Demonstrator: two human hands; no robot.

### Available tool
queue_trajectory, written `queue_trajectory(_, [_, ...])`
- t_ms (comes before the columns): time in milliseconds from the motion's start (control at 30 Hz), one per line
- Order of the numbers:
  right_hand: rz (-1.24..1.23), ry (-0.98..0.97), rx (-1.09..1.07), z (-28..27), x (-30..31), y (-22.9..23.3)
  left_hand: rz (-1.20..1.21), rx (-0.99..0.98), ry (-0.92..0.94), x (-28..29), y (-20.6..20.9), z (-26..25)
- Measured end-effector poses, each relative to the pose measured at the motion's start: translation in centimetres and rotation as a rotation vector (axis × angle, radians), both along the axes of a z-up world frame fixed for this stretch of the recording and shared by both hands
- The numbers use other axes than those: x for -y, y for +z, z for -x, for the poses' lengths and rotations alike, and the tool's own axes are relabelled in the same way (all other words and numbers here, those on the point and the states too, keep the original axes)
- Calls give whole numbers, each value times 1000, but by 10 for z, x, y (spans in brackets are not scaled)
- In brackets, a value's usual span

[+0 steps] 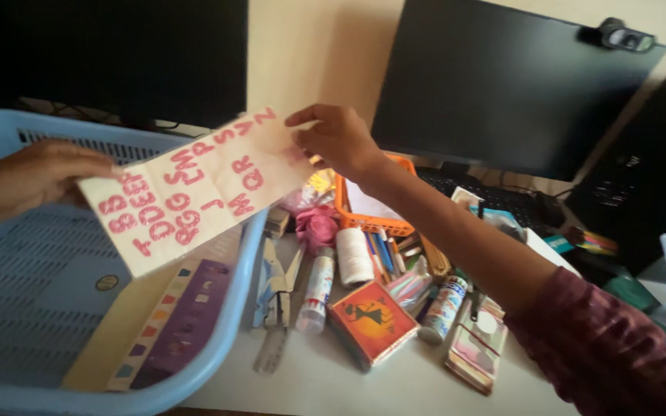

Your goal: The person organizes craft supplies on a cluttered desk. They place small paint bottles into a clear plastic container, then sort papers and sticker sheets into a blue laundry basket. The person handles items one at a time, moving them from the desk into the containers.

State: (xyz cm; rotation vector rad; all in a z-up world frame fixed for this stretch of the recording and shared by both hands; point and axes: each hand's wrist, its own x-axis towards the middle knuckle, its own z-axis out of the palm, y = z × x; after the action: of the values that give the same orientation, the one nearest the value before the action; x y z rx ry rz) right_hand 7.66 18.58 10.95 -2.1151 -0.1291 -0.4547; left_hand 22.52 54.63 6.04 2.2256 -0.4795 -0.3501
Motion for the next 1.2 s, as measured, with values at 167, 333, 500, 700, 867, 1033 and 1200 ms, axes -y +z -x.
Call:
queue_trajectory(167, [136,41,29,-37,-40,-7,-112,-137,39,-32,-19,-24])
queue_trajectory(333, [310,152,153,-60,-64,-21,-196,-243,61,-65,-59,-60])
queue_trajectory(500, [418,146,137,-81,-82,-38,-329,-336,-3,-84,-90,-87])
queue_trajectory(700, [548,186,124,-106,-90,-59,-497,-399,-92,-73,-82,-53])
queue_trajectory(867, [702,337,126,-122,-84,-67,-577,-353,-197,-63,-69,-25])
queue_trajectory(1033, [806,450,115,-145,-75,-77,-510,-443,-354,-65,-98,-42])
queue_trajectory(1200, [951,503,41,-170,-75,-89,-524,-485,-454,-61,-117,-39])
